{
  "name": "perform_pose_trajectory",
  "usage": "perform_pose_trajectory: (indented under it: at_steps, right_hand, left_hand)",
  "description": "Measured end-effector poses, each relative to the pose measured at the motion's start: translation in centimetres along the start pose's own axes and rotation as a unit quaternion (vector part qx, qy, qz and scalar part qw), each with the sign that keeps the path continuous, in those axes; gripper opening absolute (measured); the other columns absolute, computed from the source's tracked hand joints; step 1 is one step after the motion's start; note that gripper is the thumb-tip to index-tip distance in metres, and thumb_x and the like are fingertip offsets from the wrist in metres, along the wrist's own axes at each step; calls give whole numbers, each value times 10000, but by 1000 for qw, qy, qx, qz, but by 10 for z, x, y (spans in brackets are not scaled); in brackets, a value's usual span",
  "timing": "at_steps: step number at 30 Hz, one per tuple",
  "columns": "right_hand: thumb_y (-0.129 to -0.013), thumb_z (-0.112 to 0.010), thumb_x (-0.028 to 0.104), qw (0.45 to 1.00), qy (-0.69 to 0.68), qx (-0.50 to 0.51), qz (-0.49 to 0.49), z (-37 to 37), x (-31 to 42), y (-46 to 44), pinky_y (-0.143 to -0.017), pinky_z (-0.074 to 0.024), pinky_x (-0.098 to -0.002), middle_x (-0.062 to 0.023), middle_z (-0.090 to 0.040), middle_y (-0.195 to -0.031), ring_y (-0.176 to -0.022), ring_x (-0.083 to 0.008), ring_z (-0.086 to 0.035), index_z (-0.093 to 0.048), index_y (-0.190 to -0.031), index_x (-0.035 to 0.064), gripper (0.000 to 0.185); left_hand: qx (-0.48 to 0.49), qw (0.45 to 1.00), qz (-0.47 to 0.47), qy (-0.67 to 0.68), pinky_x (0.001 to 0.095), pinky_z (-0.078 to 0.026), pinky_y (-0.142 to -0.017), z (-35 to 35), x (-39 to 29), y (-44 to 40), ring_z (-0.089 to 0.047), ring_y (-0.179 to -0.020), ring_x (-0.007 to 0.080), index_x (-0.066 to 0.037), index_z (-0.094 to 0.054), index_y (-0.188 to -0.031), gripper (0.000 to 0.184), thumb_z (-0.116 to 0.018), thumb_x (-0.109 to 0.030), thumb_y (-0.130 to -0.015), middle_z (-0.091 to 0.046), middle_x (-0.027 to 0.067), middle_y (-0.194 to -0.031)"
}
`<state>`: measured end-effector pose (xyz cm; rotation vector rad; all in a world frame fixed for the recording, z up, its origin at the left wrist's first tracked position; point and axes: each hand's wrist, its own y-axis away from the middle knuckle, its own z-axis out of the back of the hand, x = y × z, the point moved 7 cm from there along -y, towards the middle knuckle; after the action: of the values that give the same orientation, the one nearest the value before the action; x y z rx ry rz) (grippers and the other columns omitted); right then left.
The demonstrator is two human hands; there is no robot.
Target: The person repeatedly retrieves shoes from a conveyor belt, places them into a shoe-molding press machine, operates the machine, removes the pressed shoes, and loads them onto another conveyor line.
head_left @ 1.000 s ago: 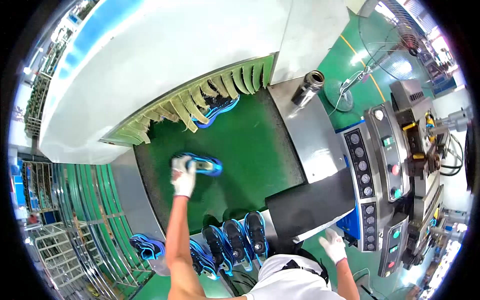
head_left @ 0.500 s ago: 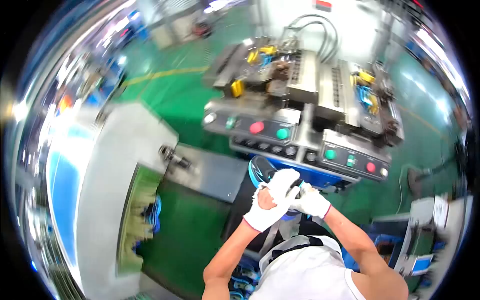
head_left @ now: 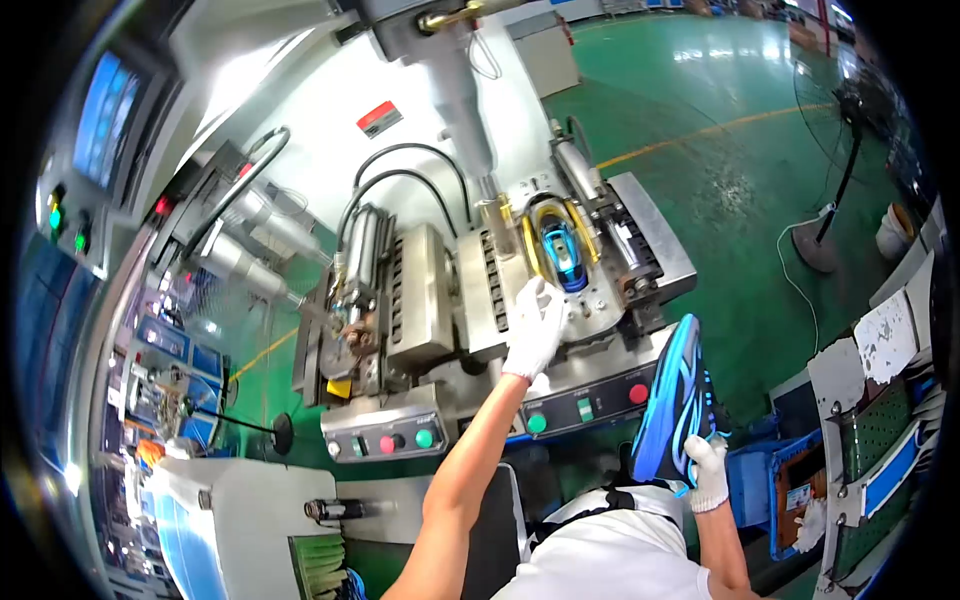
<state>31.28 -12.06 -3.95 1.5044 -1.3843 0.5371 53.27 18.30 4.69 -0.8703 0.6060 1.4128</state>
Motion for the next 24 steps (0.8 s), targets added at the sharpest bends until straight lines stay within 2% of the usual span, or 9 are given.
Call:
perform_pose_trajectory:
  at_steps: [6, 8, 10, 13, 14, 17, 20, 22, 24]
  right_hand:
    - [-717, -806, 169, 971, -62, -232, -18, 57, 14, 37, -474, -391, -234, 57, -541, -729, -543, -58, -465, -547, -998, 94, 390]
    - [-692, -822, 213, 970, -53, -218, -91, 73, 2, 53, -456, -372, -235, 45, -533, -718, -529, -66, -463, -508, -999, 118, 449]
    - [-760, -735, 229, 984, -9, -153, -93, 68, 12, 60, -623, -426, -275, 9, -488, -964, -768, -102, -481, -461, -1257, 66, 590]
    - [-797, -737, 250, 962, 29, -193, -189, 68, -1, 59, -669, -413, -262, 16, -460, -909, -758, -91, -461, -457, -1176, 129, 487]
    - [-817, -725, 223, 971, -9, -191, -144, 47, 17, 46, -656, -429, -281, 28, -447, -851, -723, -100, -469, -442, -1062, 156, 380]
    - [-777, -762, 186, 979, -3, -144, -146, 43, 8, 14, -677, -460, -290, 28, -491, -849, -736, -104, -510, -431, -982, 156, 391]
    - [-776, -762, 94, 993, 59, -80, -55, -5, 51, -24, -756, -523, -319, 3, -597, -948, -812, -121, -595, -531, -1094, 107, 393]
    - [-780, -767, 68, 992, 81, -24, 89, -53, 78, -56, -781, -547, -337, -17, -651, -1017, -829, -138, -635, -592, -1241, 62, 494]
    - [-803, -768, 70, 976, 204, 47, 62, -83, 79, -111, -780, -554, -354, -38, -674, -1044, -824, -146, -651, -601, -1324, 58, 547]
  left_hand:
    - [-74, 980, 138, -121, 457, -414, -1100, -73, 53, -127, -549, -1288, 440, 57, -351, -1506, 829, -657, -420, -901, -535, 324, -1401]
    - [-84, 974, 137, -160, 461, -420, -1089, -99, 75, -152, -543, -1289, 451, 56, -281, -1536, 848, -625, -403, -913, -517, 327, -1414]
    - [-77, 943, 176, -274, 454, -437, -1075, -120, 98, -168, -545, -1273, 462, 37, -261, -1514, 743, -578, -322, -947, -496, 344, -1410]
    - [-75, 971, 55, -220, 478, -499, -1007, -114, 140, -184, -644, -1129, 467, 35, -346, -1476, 705, -588, -365, -948, -636, 322, -1222]
    - [-48, 951, 183, -243, 453, -553, -911, -87, 91, -168, -703, -1017, 420, 45, -515, -1348, 572, -641, -326, -931, -691, 286, -1121]
    - [-69, 972, 221, 41, 450, -519, -951, -47, 125, -170, -688, -1043, 401, 42, -584, -1313, 579, -648, -386, -929, -684, 286, -1191]
    - [-118, 974, 192, 15, 407, -579, -826, 4, 56, -90, -682, -1060, 282, 31, -612, -1315, 521, -664, -334, -946, -696, 211, -1184]
    - [-101, 985, 80, 115, 382, -549, -913, 24, 52, -40, -645, -1147, 292, 6, -548, -1424, 589, -655, -336, -957, -668, 229, -1257]
    - [-64, 977, 199, 38, 355, -507, -982, 64, 23, 34, -639, -1156, 272, -3, -511, -1465, 580, -642, -267, -966, -664, 187, -1275]
